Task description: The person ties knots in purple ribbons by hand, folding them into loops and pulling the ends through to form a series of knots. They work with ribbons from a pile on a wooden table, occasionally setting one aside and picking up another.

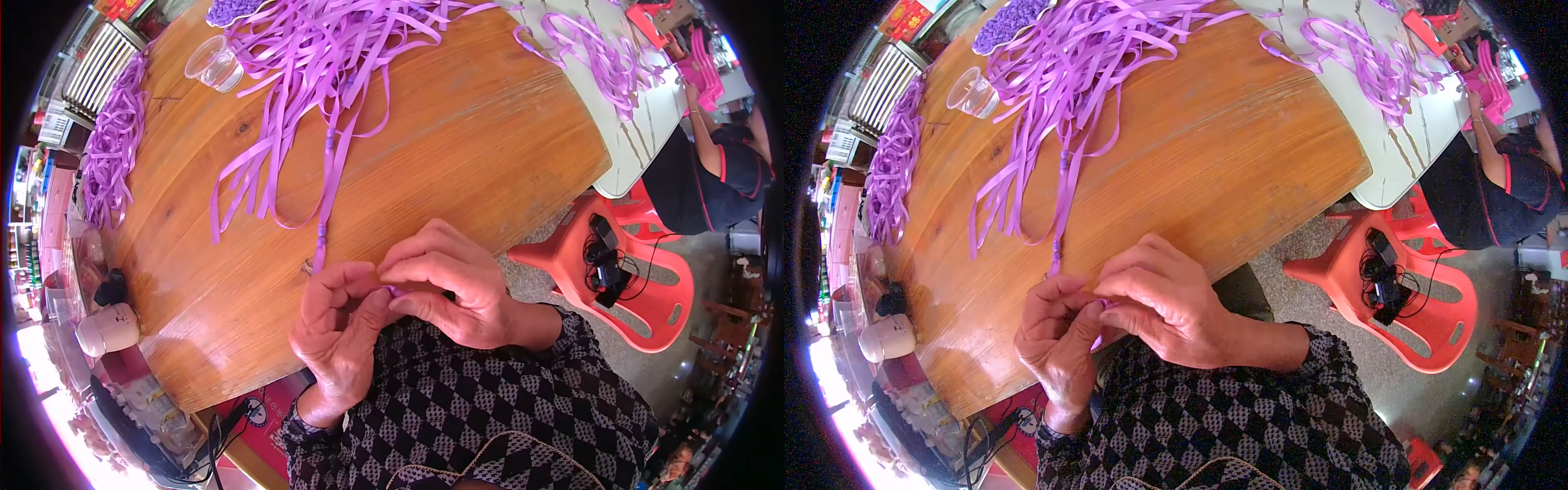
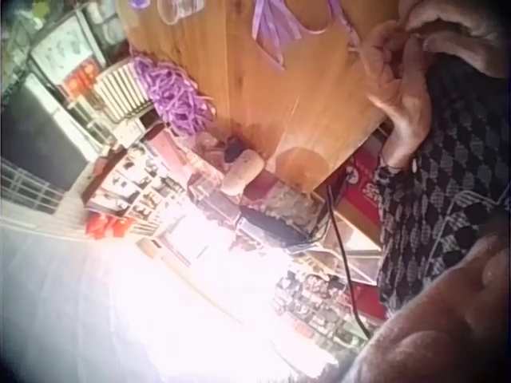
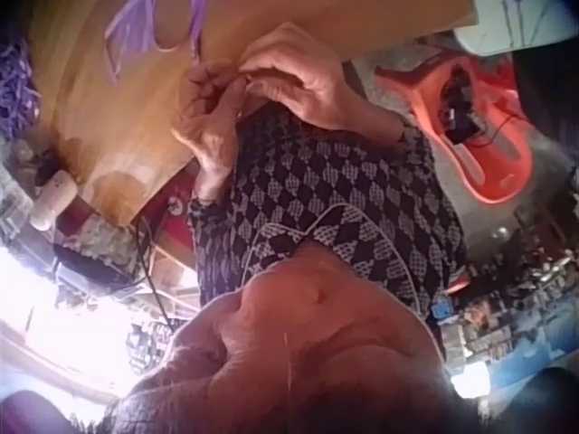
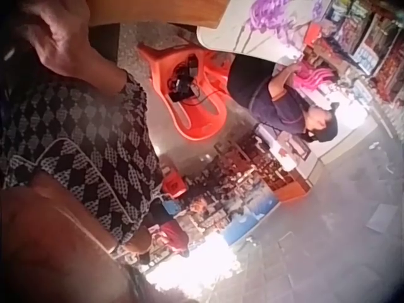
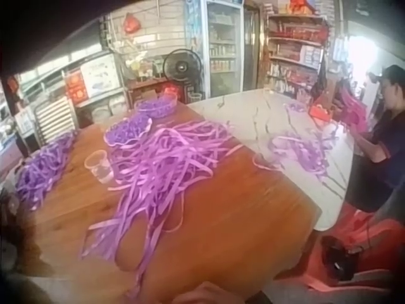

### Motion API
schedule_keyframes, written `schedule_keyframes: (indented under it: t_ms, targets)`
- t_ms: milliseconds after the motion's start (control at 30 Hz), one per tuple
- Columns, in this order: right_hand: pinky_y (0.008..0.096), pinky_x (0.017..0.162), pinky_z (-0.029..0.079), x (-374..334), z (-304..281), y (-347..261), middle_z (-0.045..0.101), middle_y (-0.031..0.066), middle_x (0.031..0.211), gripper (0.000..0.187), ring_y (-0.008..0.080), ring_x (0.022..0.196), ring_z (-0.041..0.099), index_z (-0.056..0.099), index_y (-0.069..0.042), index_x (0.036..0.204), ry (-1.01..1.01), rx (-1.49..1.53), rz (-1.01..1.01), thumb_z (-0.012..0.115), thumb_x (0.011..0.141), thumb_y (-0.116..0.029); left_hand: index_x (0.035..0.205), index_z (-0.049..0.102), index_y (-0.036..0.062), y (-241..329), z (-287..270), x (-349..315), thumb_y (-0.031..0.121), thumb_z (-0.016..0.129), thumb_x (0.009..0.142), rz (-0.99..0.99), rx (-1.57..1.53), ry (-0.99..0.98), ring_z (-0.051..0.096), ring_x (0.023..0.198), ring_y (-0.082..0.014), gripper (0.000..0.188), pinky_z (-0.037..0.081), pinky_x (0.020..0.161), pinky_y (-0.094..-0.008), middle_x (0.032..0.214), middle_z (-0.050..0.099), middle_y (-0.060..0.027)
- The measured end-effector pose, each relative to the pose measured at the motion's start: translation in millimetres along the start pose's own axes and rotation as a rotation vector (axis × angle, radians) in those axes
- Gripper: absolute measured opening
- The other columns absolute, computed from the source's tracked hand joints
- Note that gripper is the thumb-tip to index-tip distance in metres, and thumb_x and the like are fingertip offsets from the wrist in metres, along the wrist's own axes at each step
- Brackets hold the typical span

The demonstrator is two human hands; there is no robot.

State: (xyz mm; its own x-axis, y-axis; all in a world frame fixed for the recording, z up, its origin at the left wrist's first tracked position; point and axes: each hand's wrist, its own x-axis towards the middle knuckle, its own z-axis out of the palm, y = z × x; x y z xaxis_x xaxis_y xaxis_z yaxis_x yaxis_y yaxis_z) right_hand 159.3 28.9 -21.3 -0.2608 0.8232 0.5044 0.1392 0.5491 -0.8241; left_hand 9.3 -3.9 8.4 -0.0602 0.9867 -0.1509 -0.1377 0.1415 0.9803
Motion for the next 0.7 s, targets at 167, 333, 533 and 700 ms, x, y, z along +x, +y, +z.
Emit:
schedule_keyframes:
  t_ms: [167, 333, 533, 700]
  targets:
    - [0.0304, 0.063, 0.044, -5, 3, 4, 0.062, 0.0095, 0.089, 0.019, 0.0218, 0.072, 0.055, 0.061, -0.001, 0.086, 0.007, 0.03, 0.009, 0.071, 0.07, 0.001, 0.104, 0.052, -0.0044, -3, -2, 3, -0.007, 0.059, 0.079, -0.066, -0.058, 0.058, 0.055, 0.066, -0.0087, 0.026, 0.041, 0.057, -0.0188, 0.08, 0.064, -0.0088]
    - [0.0304, 0.061, 0.043, -6, 3, 3, 0.062, 0.0091, 0.088, 0.021, 0.0219, 0.071, 0.054, 0.06, -0.002, 0.086, 0.005, 0.025, 0.001, 0.07, 0.068, 0.004, 0.104, 0.053, -0.0043, 2, 2, 4, -0.008, 0.059, 0.077, -0.092, -0.185, 0.114, 0.055, 0.065, -0.0085, 0.028, 0.041, 0.057, -0.0192, 0.079, 0.064, -0.0088]
    - [0.0308, 0.061, 0.044, -4, 5, 3, 0.061, 0.0091, 0.09, 0.025, 0.0232, 0.071, 0.054, 0.059, -0.002, 0.085, -0.016, -0.03, -0.033, 0.071, 0.065, 0.005, 0.099, 0.054, -0.0056, 5, 9, 1, -0.008, 0.059, 0.075, -0.085, -0.102, 0.185, 0.055, 0.065, -0.0086, 0.024, 0.042, 0.062, -0.0188, 0.077, 0.064, -0.0084]
    - [0.0308, 0.061, 0.044, -7, 9, 3, 0.061, 0.0085, 0.09, 0.028, 0.0232, 0.071, 0.054, 0.058, -0.002, 0.087, 0.025, -0.075, -0.105, 0.072, 0.064, 0.005, 0.098, 0.054, -0.0057, 3, 5, 4, -0.01, 0.056, 0.074, -0.126, -0.206, 0.192, 0.056, 0.064, -0.0084, 0.024, 0.043, 0.06, -0.019, 0.073, 0.064, -0.008]
